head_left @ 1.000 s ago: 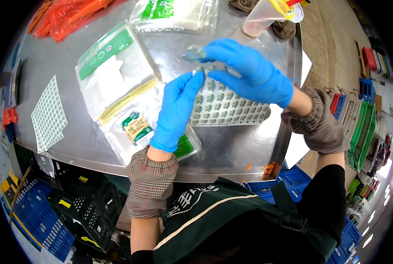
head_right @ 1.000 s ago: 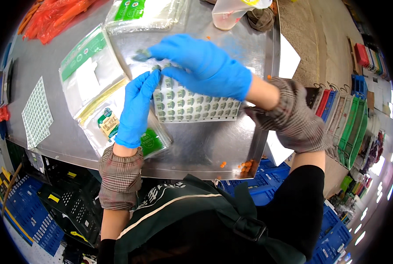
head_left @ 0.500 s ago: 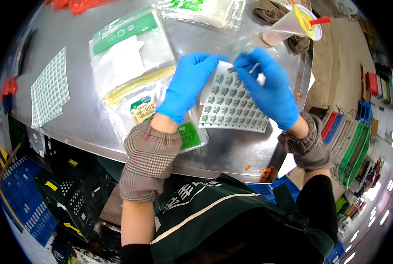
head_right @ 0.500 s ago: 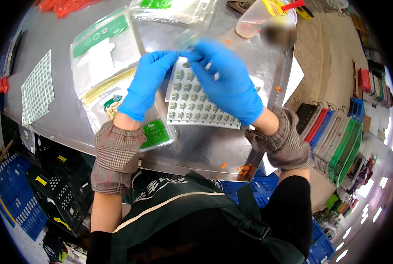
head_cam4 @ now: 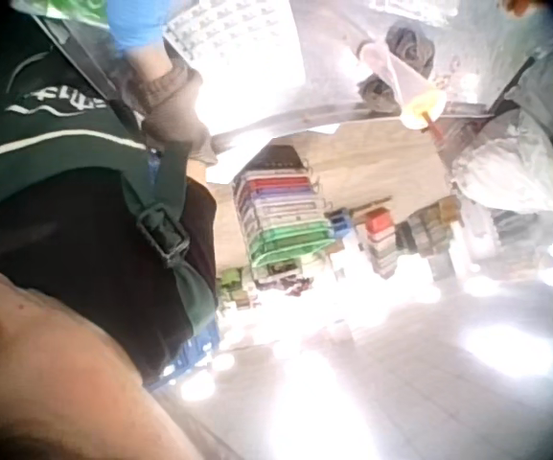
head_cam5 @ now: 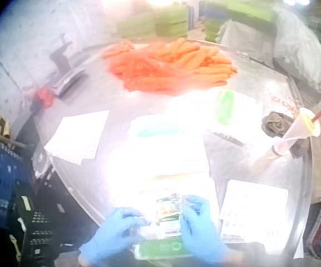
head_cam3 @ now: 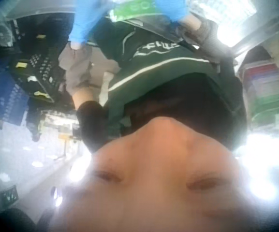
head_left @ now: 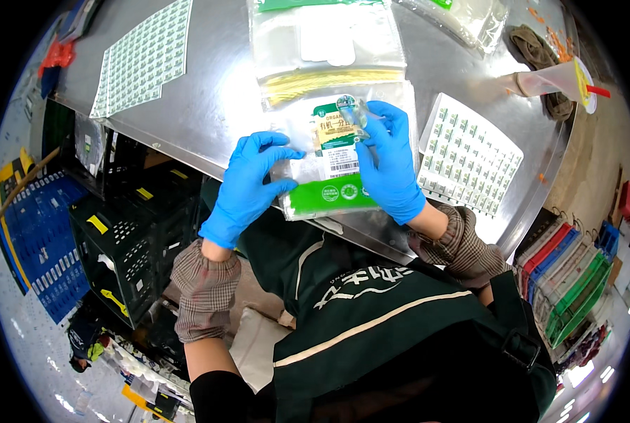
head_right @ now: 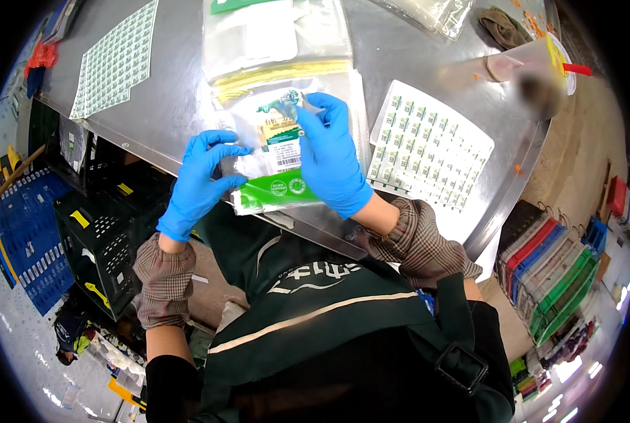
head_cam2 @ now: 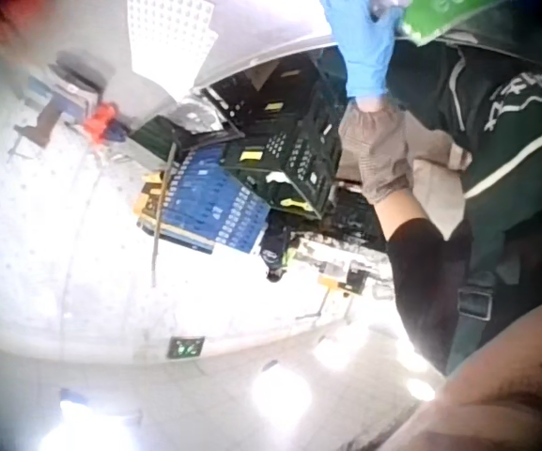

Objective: The person stands at a stainless steel counter and repeatedly applies small green labels to clear plastic bags containing food items. They peel each label from a sheet and press it onto the packaging, then place the labeled bag into a stack.

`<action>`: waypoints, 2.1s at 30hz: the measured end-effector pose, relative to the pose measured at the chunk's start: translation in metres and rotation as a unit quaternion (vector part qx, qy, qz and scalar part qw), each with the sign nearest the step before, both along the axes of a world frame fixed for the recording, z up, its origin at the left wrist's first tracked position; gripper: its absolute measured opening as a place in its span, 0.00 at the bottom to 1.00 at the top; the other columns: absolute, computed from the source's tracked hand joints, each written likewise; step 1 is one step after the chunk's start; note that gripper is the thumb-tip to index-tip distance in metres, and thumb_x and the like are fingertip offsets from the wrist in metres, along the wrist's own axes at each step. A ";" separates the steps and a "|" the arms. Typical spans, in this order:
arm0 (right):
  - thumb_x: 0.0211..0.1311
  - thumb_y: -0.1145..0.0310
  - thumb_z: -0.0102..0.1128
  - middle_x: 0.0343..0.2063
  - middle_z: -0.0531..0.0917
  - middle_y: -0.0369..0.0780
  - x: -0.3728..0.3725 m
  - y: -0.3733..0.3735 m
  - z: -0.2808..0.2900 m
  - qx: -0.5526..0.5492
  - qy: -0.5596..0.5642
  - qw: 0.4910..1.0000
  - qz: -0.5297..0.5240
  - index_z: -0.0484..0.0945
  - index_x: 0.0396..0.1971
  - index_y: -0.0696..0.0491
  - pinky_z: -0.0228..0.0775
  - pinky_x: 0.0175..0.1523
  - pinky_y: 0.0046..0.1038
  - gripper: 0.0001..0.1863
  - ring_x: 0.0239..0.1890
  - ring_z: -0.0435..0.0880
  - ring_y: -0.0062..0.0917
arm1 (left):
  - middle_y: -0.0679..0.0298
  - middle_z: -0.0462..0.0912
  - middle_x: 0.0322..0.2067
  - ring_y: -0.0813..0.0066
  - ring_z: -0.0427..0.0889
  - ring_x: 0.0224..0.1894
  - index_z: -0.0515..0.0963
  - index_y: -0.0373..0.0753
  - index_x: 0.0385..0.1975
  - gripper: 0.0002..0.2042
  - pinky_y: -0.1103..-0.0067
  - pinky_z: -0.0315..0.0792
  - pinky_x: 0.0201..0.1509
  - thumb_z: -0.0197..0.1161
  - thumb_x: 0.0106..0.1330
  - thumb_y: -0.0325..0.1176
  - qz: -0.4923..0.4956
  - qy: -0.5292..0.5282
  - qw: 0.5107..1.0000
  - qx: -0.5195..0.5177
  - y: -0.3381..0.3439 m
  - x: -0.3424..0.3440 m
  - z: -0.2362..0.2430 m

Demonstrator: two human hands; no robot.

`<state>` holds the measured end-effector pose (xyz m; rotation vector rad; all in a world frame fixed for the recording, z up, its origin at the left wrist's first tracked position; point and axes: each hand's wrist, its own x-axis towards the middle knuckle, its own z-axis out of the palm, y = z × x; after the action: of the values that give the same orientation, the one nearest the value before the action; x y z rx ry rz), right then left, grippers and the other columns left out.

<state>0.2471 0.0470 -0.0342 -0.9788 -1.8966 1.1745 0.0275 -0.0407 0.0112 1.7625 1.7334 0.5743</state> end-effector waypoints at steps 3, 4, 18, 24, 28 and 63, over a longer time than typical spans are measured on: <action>0.52 0.85 0.57 0.50 0.67 0.46 0.008 0.005 0.012 0.102 -0.094 0.990 0.011 0.71 0.55 0.52 0.71 0.43 0.27 0.28 0.42 0.75 0.30 | 0.61 0.76 0.40 0.60 0.74 0.45 0.79 0.36 0.32 0.08 0.72 0.70 0.50 0.67 0.52 0.25 0.001 -0.032 0.999 0.026 0.007 -0.006 -0.017; 0.52 0.86 0.58 0.51 0.68 0.45 0.012 0.009 0.018 0.081 -0.060 0.995 -0.005 0.71 0.54 0.52 0.72 0.43 0.26 0.27 0.41 0.75 0.29 | 0.61 0.77 0.39 0.60 0.75 0.44 0.79 0.37 0.33 0.08 0.71 0.70 0.48 0.66 0.53 0.25 0.003 -0.042 0.999 0.025 0.011 -0.008 -0.021; 0.52 0.82 0.61 0.43 0.70 0.43 0.011 -0.004 0.009 0.046 -0.113 0.991 -0.048 0.70 0.48 0.56 0.71 0.39 0.26 0.21 0.35 0.78 0.29 | 0.61 0.76 0.43 0.62 0.74 0.47 0.81 0.41 0.36 0.13 0.73 0.70 0.50 0.71 0.49 0.26 -0.009 -0.013 1.000 0.024 0.008 -0.004 -0.023; 0.55 0.81 0.63 0.30 0.79 0.32 0.025 0.010 0.083 0.023 0.057 0.982 -0.181 0.74 0.43 0.53 0.64 0.33 0.16 0.16 0.26 0.71 0.11 | 0.64 0.78 0.31 0.73 0.76 0.32 0.79 0.36 0.38 0.07 0.77 0.70 0.38 0.60 0.63 0.29 0.167 -0.190 0.967 -0.044 0.012 -0.017 -0.032; 0.58 0.72 0.63 0.26 0.81 0.35 0.018 -0.001 0.048 -0.185 -0.026 0.975 -0.118 0.73 0.37 0.55 0.68 0.31 0.20 0.10 0.26 0.78 0.17 | 0.65 0.80 0.36 0.77 0.76 0.37 0.78 0.35 0.42 0.08 0.79 0.72 0.41 0.60 0.64 0.27 0.365 -0.251 0.896 0.037 0.004 -0.015 -0.015; 0.63 0.64 0.54 0.16 0.76 0.45 0.019 0.015 0.025 0.163 -0.325 0.924 0.119 0.76 0.20 0.54 0.63 0.33 0.38 0.14 0.20 0.75 0.41 | 0.61 0.75 0.44 0.63 0.76 0.46 0.80 0.39 0.36 0.10 0.74 0.72 0.50 0.67 0.53 0.24 0.056 -0.053 0.997 0.008 -0.004 0.007 -0.010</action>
<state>0.2659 0.0624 -0.0096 -1.0488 -2.6943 0.6466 0.0347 -0.0449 0.0013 1.6237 1.7664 0.7180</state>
